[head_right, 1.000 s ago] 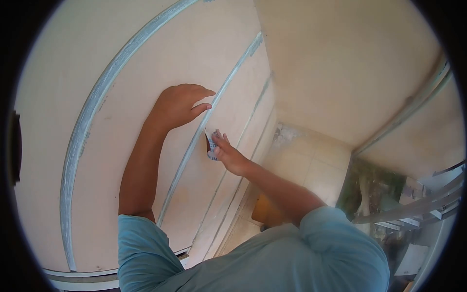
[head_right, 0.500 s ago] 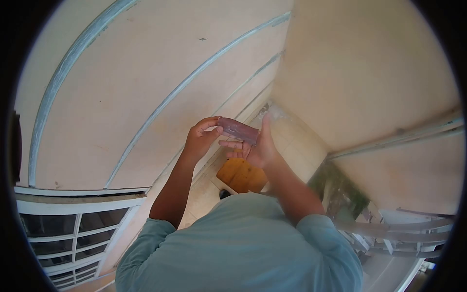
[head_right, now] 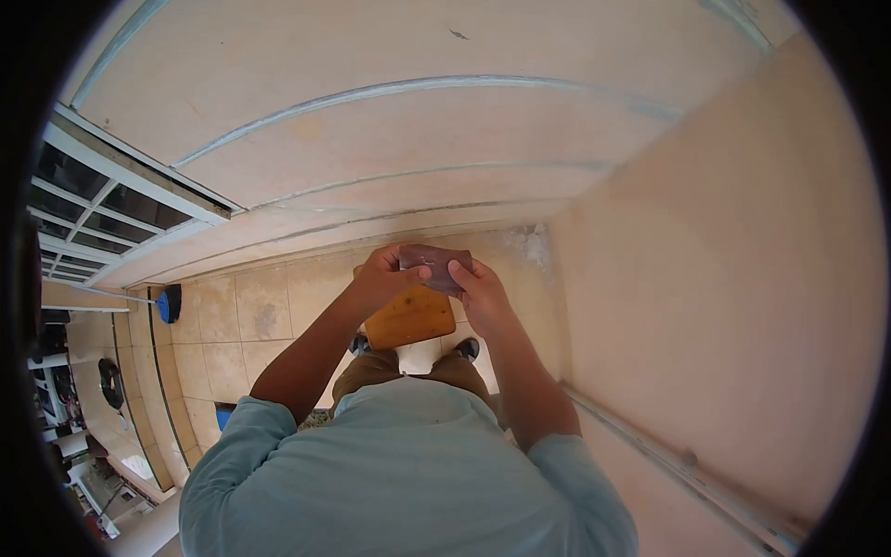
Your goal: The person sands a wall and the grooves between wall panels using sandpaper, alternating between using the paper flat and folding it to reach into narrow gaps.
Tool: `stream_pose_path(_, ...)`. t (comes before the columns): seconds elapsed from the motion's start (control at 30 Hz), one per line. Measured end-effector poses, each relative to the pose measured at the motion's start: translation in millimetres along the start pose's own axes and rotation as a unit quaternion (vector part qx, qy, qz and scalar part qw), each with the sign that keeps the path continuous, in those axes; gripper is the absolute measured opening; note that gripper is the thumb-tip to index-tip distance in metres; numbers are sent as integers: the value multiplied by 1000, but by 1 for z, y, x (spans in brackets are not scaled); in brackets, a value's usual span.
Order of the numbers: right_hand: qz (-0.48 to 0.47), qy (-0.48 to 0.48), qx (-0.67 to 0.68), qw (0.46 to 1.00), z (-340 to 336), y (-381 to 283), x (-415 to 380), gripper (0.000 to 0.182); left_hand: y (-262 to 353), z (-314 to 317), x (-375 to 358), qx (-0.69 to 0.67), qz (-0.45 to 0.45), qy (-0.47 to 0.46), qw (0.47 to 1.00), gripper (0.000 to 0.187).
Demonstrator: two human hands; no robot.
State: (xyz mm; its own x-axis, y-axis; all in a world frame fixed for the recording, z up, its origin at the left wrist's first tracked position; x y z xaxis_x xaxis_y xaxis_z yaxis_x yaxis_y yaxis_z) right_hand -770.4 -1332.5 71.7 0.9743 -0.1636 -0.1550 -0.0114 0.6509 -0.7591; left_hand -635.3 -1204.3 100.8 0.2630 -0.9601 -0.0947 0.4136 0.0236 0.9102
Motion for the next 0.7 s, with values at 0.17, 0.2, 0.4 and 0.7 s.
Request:
stream_pose_path(0.17,76,8,-227,971,12,-4,6,29,-19,7,-31,28,-58,121,991,26)
stream_pose_path(0.2,93,0,-271,958,15,-1,8,27,-28,4,-38,30,-56,119,991,26)
stream_pose_path(0.4,146,23,-463,874,16,6,15,31,-67,-7,-43,-16,28,174,984,27)
stream_pose_path(0.7,-171,-78,-809,557,2,-241,81,24,-34,-3,30,73,40,347,934,24)
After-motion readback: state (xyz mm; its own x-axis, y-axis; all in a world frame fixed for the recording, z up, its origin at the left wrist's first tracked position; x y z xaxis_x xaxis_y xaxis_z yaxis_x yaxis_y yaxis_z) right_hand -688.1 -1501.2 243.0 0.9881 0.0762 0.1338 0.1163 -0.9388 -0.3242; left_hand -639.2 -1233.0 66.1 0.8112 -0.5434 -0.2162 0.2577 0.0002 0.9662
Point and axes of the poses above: each hand's wrist, its own x-axis towards the middle knuckle, its own z-axis out of the palm, y = z × x, the point moved 3 cm from there along x, towards the middle knuckle, and after that the axes turned 12 degrees about -y, right-handed, at the moved point
